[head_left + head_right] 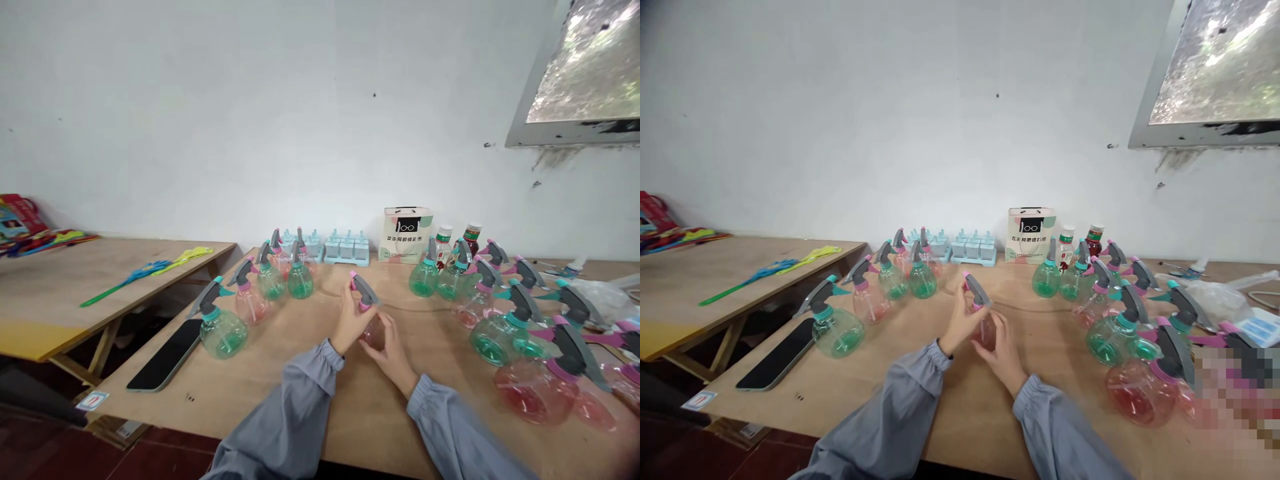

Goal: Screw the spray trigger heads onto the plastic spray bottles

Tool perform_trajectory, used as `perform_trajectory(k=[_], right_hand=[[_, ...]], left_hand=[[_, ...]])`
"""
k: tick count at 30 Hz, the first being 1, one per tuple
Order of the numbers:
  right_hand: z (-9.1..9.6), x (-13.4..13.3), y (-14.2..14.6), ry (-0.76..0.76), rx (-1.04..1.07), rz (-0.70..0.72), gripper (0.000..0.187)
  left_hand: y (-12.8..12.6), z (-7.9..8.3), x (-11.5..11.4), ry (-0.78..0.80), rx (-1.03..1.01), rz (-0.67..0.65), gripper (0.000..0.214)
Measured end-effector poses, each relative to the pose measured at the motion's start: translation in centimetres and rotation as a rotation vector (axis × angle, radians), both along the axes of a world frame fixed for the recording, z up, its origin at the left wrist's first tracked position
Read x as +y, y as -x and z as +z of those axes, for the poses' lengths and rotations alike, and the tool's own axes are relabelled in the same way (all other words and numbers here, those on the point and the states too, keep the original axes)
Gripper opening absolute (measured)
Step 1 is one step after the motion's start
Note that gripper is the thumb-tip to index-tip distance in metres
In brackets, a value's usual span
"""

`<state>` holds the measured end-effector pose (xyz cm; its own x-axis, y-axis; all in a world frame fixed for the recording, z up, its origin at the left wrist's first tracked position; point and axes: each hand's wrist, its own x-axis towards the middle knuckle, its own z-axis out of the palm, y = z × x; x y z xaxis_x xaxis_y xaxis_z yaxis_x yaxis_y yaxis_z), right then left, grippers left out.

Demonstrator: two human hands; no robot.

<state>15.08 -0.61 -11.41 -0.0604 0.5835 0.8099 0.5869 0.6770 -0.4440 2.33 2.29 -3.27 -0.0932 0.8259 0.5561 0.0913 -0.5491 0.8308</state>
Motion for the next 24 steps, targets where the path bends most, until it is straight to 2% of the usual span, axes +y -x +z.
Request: perform_trajectory(k=[2, 4, 8, 10, 13, 16, 20, 22, 24], right_hand=[[0.5, 0.8, -1.4, 0.018, 0.070, -0.052, 0.067], [1.3, 2.6, -3.9, -0.006, 0.216, -0.218, 0.067], [2.5, 8.1, -9.7, -0.111, 0.348, -0.556, 0.075], [2.5, 10.8, -11.5, -0.074, 0.340, -0.627, 0.081], [2.0, 13.6, -12.2, 0.002, 0.316, -0.641, 0.088], [1.8, 15.0, -12.0, 0.050, 0.316, -0.644, 0.094], [1.8, 15.5, -11.9, 0.087, 0.319, -0.675, 0.098], [1.5, 15.0, -11.7, 0.088, 0.296, -0.679, 0.098], [0.9, 13.9, -11.4, 0.080, 0.268, -0.657, 0.098]], left_hand=[[0.9, 0.3, 0.0, 0.031, -0.035, -0.024, 0.074], [2.2, 0.6, 0.0, 0.089, -0.093, -0.086, 0.072], [4.4, 1.5, -0.1, 0.123, -0.167, -0.127, 0.050], [5.1, 1.9, -0.2, 0.173, -0.201, -0.128, 0.042], [5.6, 2.3, -0.1, 0.332, -0.285, -0.206, 0.040], [6.0, 2.2, 0.0, 0.445, -0.354, -0.412, 0.043], [6.6, 1.7, 0.1, 0.424, -0.372, -0.689, 0.048], [6.7, 1.5, 0.1, 0.385, -0.353, -0.763, 0.049], [6.6, 1.3, 0.0, 0.353, -0.346, -0.775, 0.049]])
